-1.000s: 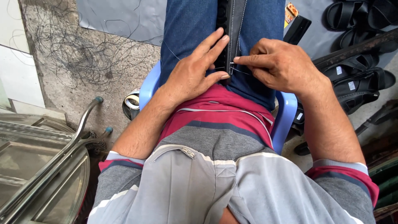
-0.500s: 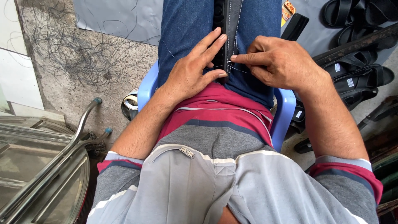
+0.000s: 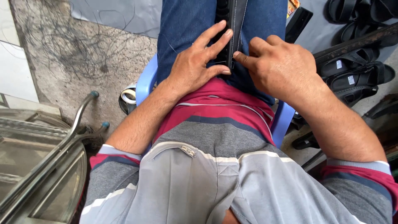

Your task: A person is hand-sewing a shoe sole or strap using a needle and thread.

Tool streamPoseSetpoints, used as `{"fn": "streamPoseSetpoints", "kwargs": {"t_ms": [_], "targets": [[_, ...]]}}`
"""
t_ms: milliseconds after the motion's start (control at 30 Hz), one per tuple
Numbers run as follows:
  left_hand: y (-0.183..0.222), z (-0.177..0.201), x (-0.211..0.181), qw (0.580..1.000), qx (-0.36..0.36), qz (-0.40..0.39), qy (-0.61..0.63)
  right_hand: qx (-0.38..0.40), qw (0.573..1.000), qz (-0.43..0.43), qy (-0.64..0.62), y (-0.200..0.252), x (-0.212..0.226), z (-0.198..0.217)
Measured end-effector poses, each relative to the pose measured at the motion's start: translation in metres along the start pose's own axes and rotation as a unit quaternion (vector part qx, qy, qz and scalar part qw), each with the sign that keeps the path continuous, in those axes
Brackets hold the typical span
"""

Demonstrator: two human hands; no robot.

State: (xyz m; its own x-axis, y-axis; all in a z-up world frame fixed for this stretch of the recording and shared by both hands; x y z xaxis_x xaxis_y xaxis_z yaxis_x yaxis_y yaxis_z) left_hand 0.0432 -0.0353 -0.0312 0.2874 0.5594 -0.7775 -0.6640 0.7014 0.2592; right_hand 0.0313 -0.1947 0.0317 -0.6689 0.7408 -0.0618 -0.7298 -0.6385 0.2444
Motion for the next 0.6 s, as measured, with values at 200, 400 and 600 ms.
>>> {"fn": "streamPoseSetpoints", "kwargs": {"t_ms": [200, 400, 600], "targets": [[-0.002, -0.004, 0.009, 0.999, -0.025, -0.024, 0.005, -0.078, 0.98, -0.014, -0.183, 0.005, -0.002, -0.019], [-0.002, -0.002, 0.012, 0.998, -0.016, -0.021, 0.055, -0.128, 0.915, 0.021, -0.383, 0.002, -0.006, -0.028], [-0.005, -0.001, 0.017, 0.997, -0.014, -0.021, 0.068, -0.151, 0.916, 0.014, -0.371, -0.004, -0.002, -0.024]]}}
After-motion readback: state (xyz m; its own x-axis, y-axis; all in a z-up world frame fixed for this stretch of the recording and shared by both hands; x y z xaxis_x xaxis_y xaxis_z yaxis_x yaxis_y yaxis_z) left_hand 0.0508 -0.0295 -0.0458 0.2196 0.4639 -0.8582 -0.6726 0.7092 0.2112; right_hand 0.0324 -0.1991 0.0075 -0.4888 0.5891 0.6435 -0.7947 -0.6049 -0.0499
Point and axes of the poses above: each hand's wrist, its own y-axis away from the middle knuckle, its own z-axis out of the back of the hand, x = y × z, the point moved 5 cm from there along -y, towards the middle knuckle, and after that the axes turned 6 degrees about x, right-handed, at the moved point
